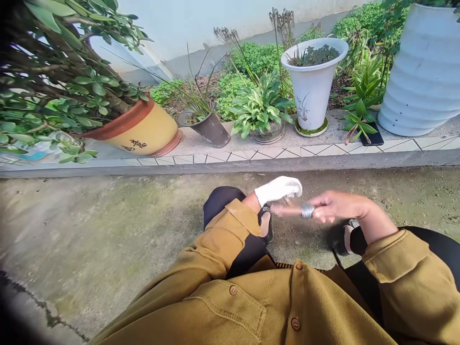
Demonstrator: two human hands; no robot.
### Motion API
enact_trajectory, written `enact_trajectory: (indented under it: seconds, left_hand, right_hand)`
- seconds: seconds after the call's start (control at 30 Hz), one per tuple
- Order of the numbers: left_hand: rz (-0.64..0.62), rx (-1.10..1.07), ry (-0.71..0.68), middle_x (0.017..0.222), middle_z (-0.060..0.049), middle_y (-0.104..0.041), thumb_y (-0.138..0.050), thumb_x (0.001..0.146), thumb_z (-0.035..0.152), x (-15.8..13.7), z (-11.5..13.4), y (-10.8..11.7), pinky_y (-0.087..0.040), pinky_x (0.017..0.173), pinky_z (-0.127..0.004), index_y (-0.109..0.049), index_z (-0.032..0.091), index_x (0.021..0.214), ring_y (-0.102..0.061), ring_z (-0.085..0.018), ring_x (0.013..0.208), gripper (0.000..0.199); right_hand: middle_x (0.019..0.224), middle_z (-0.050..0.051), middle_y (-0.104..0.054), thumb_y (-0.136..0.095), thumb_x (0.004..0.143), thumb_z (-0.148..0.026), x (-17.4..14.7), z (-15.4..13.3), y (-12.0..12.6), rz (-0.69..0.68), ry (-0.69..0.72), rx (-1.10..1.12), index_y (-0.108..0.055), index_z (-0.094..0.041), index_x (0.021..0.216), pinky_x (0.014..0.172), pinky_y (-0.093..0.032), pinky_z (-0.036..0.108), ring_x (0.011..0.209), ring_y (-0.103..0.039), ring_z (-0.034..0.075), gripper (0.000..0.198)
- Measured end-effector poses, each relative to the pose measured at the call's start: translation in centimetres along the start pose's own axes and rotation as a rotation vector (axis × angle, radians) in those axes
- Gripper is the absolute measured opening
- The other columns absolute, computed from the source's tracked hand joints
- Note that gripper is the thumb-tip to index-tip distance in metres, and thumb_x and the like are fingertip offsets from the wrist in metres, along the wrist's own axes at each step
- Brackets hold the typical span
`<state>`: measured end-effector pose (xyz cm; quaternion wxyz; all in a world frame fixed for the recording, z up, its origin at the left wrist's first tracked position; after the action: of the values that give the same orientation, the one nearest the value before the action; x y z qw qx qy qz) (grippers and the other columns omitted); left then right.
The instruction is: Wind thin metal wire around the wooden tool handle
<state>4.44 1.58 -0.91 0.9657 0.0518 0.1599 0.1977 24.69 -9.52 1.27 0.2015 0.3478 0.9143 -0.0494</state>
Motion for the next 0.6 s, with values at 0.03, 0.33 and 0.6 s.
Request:
enact_trajectory:
  seconds: [0.03, 0.33, 0.6]
  left_hand:
    - [0.005, 0.003, -0.001, 0.072, -0.003, -0.061, -0.055, 0.086, 0.023, 0.3, -0.3, -0.3, -0.04, 0.059, -0.022, -0.063, 0.012, 0.078, -0.048, -0.009, 0.061, 0.016]
    - [-0.178, 0.081, -0.01, 0.061, 0.0, -0.057, -0.062, 0.083, 0.033, 0.0, -1.1, -2.2, -0.04, 0.056, -0.023, -0.068, 0.018, 0.075, -0.048, -0.011, 0.057, 0.018]
    - [-0.069, 0.113, -0.01, 0.072, -0.004, -0.064, -0.063, 0.08, 0.027, -0.3, -0.2, -0.7, -0.046, 0.062, -0.025, -0.067, 0.018, 0.074, -0.055, -0.016, 0.068, 0.012]
  right_hand:
    - [0.07, 0.0, -0.056, -0.061, 0.082, -0.065, -0.5, -0.2, 0.6, 0.18, 0.045, 0.052, -0.064, -0.018, 0.088, 0.054, -0.04, 0.024, 0.058, -0.048, 0.012, 0.047]
    - [0.076, 0.008, -0.065, -0.052, 0.089, -0.047, 0.8, 4.8, 4.0, 0.716, -0.547, -0.529, -0.065, -0.019, 0.092, 0.059, -0.039, 0.03, 0.066, -0.058, 0.02, 0.031]
    - [0.072, 0.0, -0.058, -0.062, 0.084, -0.058, 0.5, 1.6, 0.2, -0.174, -0.099, -0.042, -0.065, -0.016, 0.092, 0.055, -0.038, 0.024, 0.061, -0.05, 0.012, 0.043]
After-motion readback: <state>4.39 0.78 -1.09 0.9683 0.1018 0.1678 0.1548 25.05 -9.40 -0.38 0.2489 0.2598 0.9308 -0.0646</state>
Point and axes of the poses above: each hand's wrist, its own x-axis towards the middle knuckle, its own y-axis out of the back of the hand, z = x × y, the point moved 1 cm from there along x, towards the middle knuckle
